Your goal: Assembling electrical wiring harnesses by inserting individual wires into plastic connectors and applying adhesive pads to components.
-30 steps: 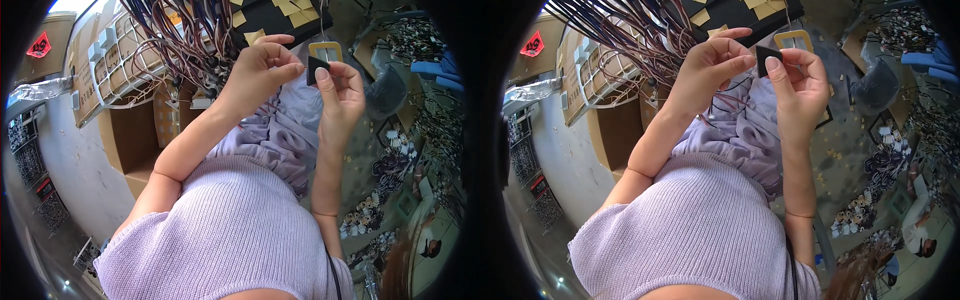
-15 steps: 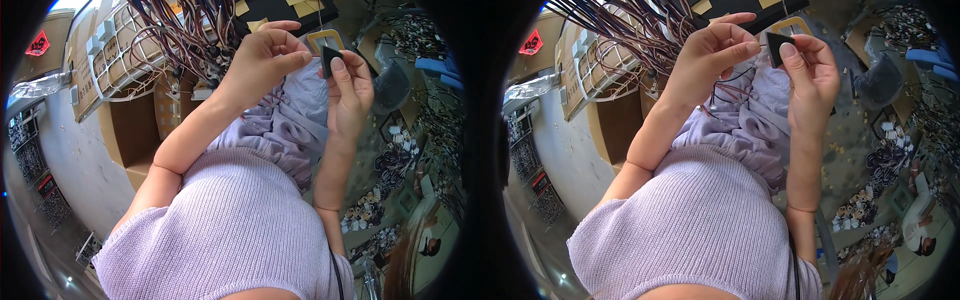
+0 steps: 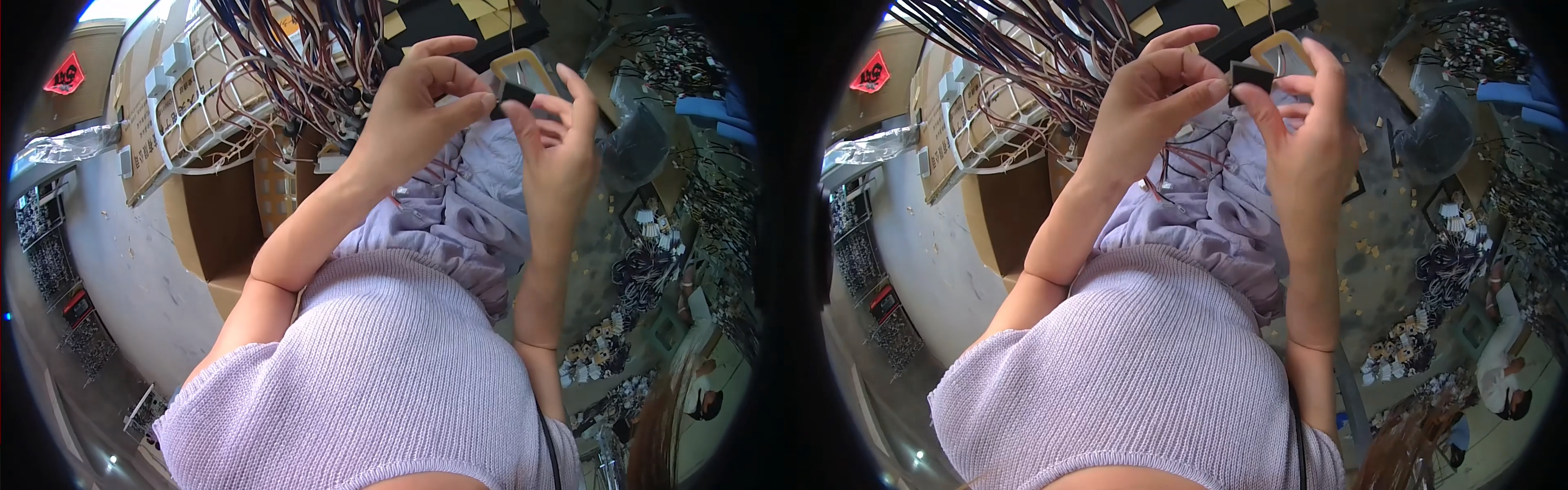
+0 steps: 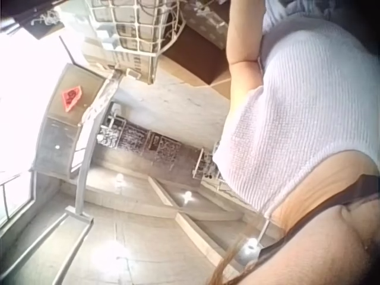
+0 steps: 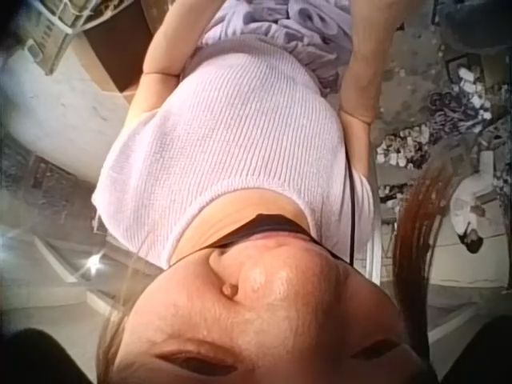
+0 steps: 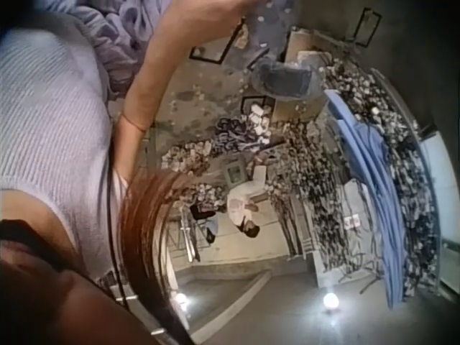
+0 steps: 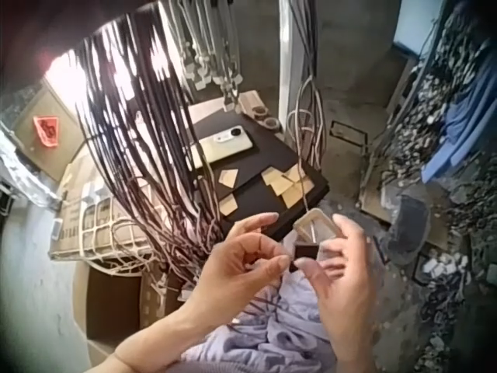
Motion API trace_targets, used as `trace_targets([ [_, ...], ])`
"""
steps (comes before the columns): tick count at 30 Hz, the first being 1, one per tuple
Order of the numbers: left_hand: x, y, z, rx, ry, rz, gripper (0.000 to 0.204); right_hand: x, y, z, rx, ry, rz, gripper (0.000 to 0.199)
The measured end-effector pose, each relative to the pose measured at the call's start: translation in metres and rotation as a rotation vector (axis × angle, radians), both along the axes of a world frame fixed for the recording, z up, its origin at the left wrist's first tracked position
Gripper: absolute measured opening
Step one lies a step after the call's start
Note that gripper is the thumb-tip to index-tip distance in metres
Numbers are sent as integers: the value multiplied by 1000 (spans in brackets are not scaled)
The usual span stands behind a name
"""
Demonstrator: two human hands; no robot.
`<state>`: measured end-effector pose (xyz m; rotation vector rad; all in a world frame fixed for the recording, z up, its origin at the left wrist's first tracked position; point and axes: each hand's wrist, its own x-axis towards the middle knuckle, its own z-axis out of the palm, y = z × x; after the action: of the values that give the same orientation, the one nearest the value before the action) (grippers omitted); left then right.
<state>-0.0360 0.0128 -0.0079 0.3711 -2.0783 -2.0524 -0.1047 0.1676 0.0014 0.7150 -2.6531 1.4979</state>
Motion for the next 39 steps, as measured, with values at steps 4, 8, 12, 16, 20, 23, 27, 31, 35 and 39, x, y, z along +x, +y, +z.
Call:
trace_targets([
  [4,3,-6,11,74,72,-89,11,-29,13,-4,-139,271,265,47],
  [8,5,-1,16,130,100,-97,9,-19,9,9,-477,-312,443,30],
  [12,10,12,26,213,148,-65,16,-18,9,12,-529,-150,455,21],
  [16,10,15,25,90,220,-55,27,-8,13,19,-451,-132,334,28],
  [20,10,19,23,-56,226,2,34,-3,14,24,-393,-136,256,36],
  [23,14,21,31,-131,155,81,32,-2,14,25,-337,-114,240,39],
  [27,17,22,34,-248,115,108,26,2,14,31,-258,-57,239,33],
  [31,25,15,27,-375,173,65,22,10,12,21,-100,229,290,18],
  [35,33,-17,1,654,41,-184,51,28,23,31,-251,39,473,18],
  [39,27,17,18,575,-320,-470,74,60,26,45,-354,-8,547,30],
])
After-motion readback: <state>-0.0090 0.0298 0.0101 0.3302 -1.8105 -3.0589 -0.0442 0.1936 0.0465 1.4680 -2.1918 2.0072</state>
